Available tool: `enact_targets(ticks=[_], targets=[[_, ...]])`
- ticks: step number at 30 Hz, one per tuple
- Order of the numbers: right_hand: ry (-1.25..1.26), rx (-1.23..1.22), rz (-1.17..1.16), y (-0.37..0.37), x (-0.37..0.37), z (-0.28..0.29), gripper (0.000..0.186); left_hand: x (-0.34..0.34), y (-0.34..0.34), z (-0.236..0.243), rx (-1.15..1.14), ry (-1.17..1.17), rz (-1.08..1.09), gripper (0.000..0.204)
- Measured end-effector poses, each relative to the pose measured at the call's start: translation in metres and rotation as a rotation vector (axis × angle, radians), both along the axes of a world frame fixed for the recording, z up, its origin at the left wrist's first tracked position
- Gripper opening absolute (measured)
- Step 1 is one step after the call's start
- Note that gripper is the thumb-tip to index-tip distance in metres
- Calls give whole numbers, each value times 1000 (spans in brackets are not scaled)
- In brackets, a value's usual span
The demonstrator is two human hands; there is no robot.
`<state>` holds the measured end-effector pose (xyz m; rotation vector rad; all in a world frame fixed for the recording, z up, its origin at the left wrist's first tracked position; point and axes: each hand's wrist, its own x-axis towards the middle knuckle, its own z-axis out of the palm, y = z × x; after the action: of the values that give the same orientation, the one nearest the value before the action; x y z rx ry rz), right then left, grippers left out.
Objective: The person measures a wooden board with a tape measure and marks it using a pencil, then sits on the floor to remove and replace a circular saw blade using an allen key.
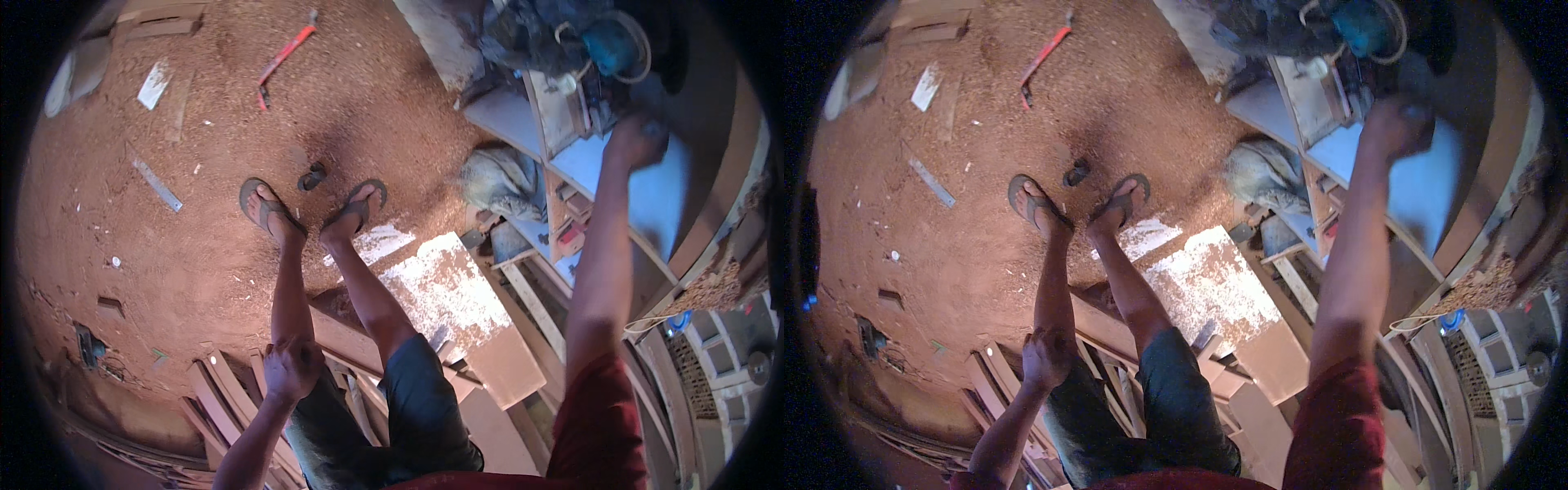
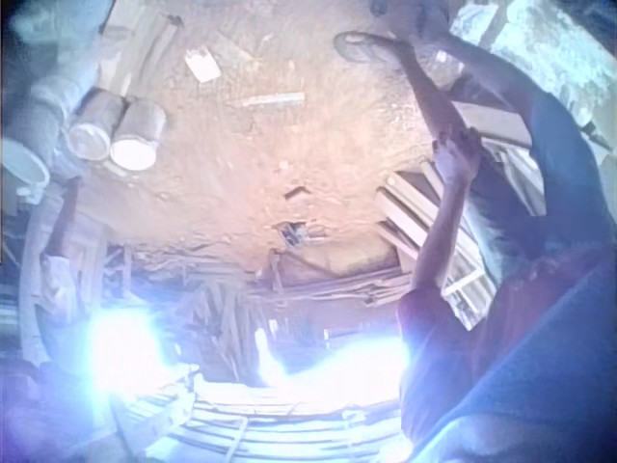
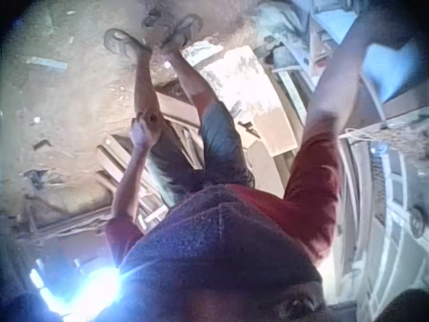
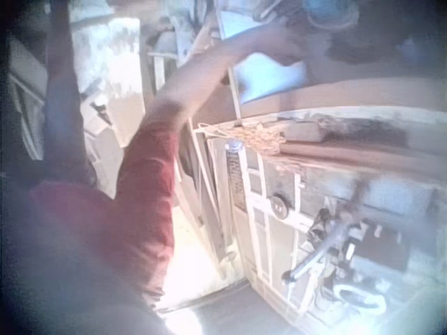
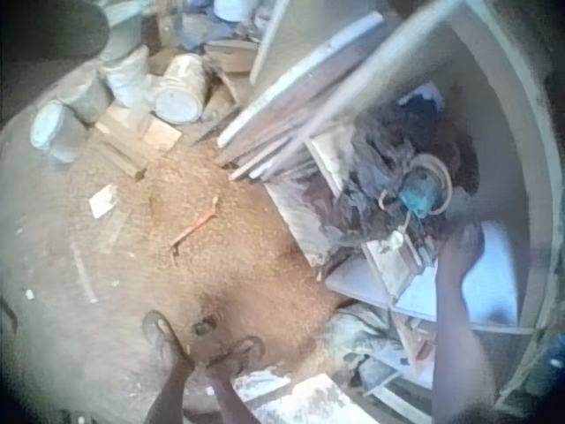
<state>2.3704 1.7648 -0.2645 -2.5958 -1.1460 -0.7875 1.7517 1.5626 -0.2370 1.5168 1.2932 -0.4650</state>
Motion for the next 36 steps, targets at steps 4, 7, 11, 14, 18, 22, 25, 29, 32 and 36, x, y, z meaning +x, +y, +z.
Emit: enact_targets(ticks=[4, 7, 11, 14, 18, 22, 25, 29, 32, 36], targets=[[375, -87, 259, -101, -140, 2, 51, -2, -14, 4, -102, 82, 39, 26], [694, -764, 90, -219, -289, 25, 66, -6, -16, 7, -168, 58, 85, 34], [1172, -1338, 30, -325, -392, 78, 58, -14, -22, 18, -61, 62, 141, 37], [1099, -1323, 19, -327, -400, 71, 52, -19, -30, 24, -138, 76, 133, 41], [1064, -1396, 59, -293, -398, 56, 52, -32, -33, 15, -98, 65, 166, 46], [988, -1309, 68, -267, -402, 63, 37, -41, -26, 12, 35, 214, 110, 43], [962, -1204, 241, -255, -405, 68, 32, -43, -15, 14, 41, 98, 147, 37], [1056, -1364, 140, -262, -417, 89, 52, -45, -17, 22, 146, 163, 84, 38], [1193, -1494, 56, -276, -422, 122, 72, -60, -27, 42, 328, 38, -40, 38], [1389, -1392, 96, -295, -401, 183, 60, -104, -14, 89, 30, -34, -51, 42]])
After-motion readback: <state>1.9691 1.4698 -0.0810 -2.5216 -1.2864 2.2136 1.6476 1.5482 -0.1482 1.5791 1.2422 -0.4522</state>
